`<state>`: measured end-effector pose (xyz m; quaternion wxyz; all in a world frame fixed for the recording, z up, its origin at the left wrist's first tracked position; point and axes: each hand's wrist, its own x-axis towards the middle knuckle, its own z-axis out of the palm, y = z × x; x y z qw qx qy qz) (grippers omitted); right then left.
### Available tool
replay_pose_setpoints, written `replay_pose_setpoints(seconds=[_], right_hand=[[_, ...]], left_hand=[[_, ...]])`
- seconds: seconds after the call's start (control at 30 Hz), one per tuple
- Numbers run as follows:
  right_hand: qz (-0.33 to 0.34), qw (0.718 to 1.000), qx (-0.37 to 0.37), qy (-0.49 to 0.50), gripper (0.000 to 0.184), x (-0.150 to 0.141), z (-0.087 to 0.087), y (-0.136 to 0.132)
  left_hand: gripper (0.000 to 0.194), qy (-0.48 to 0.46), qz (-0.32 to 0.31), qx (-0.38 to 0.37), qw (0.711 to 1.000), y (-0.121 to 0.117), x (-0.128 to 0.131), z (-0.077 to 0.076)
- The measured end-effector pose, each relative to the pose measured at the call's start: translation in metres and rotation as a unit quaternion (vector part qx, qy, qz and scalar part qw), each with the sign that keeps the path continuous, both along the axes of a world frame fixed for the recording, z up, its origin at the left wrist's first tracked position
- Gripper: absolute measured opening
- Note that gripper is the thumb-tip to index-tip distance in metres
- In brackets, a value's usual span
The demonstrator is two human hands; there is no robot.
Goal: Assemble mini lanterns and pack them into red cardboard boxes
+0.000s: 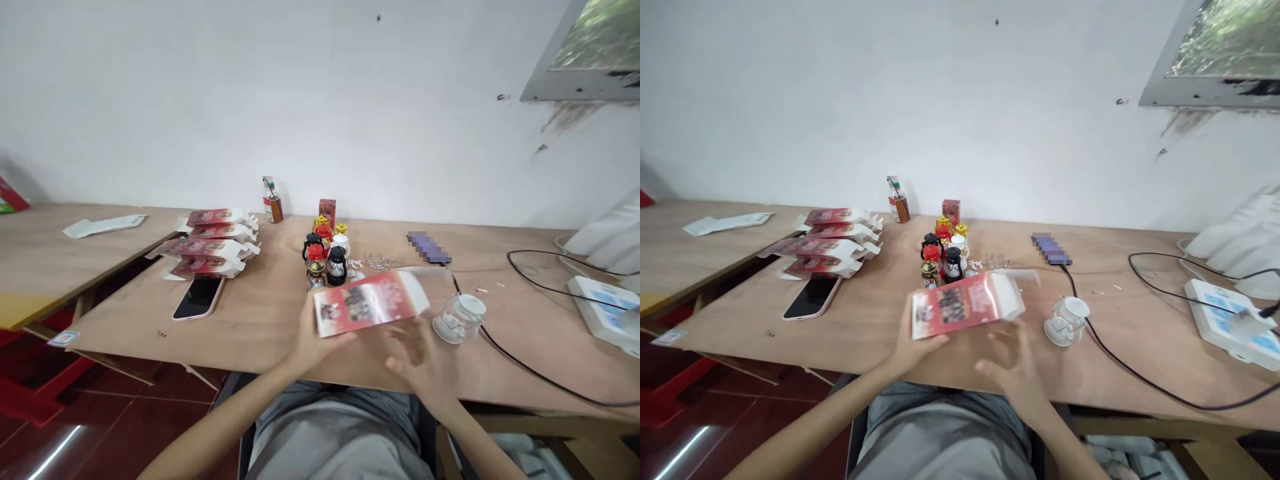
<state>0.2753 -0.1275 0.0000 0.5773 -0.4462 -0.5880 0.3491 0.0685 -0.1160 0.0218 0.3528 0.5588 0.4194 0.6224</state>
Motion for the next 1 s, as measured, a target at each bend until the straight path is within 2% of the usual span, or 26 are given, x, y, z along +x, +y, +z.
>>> replay_pose_setpoints(seconds=[0.03,0.07,0.17,0.27,0.33,0.47,0.57,0.67,0.77,0.9,1.0], right_hand=[[0.087,0.994,-0.048,0.05,0.067,-0.012,0.004,0.0],[0.122,0.984,-0.072,0.108,0.063,-0.021,0.012,0.002],[0.132,0.953,-0.101,0.253,0.051,-0.037,0.052,0.013],[0.138,0.935,-0.091,0.315,0.037,-0.043,0.092,0.019],[0.144,0.91,-0.092,0.377,0.031,-0.047,0.106,0.018],[0.124,0.851,-0.166,0.483,0.024,-0.054,0.107,0.018],[0.108,0.824,-0.231,0.505,0.021,-0.057,0.103,0.022],[0.103,0.827,-0.212,0.51,0.023,-0.056,0.104,0.024],[0.125,0.846,-0.18,0.486,0.027,-0.056,0.102,0.022],[0.172,0.86,-0.207,0.433,0.031,-0.06,0.093,0.02],[0.174,0.869,-0.214,0.411,0.032,-0.062,0.087,0.022]], left_hand=[[0.07,0.066,0.004,0.043,0.997,0.003,0.003,0.014],[0.067,0.13,0.002,0.075,0.989,0.005,0.005,0.028],[0.063,0.254,0.038,0.165,0.952,0.002,0.0,0.062],[0.07,0.313,0.039,0.214,0.925,-0.011,-0.013,0.078],[0.074,0.29,0.01,0.217,0.932,-0.018,-0.019,0.079],[0.054,0.16,-0.045,0.141,0.976,-0.017,-0.021,0.072],[0.046,0.079,-0.08,0.066,0.991,-0.01,-0.02,0.071],[0.046,0.022,-0.139,0.033,0.989,-0.006,-0.021,0.074],[0.047,0.002,-0.172,0.016,0.985,-0.006,-0.02,0.072],[0.049,0.005,-0.17,-0.007,0.985,-0.003,-0.011,0.059],[0.051,0.014,-0.134,-0.014,0.991,0.001,-0.004,0.047]])
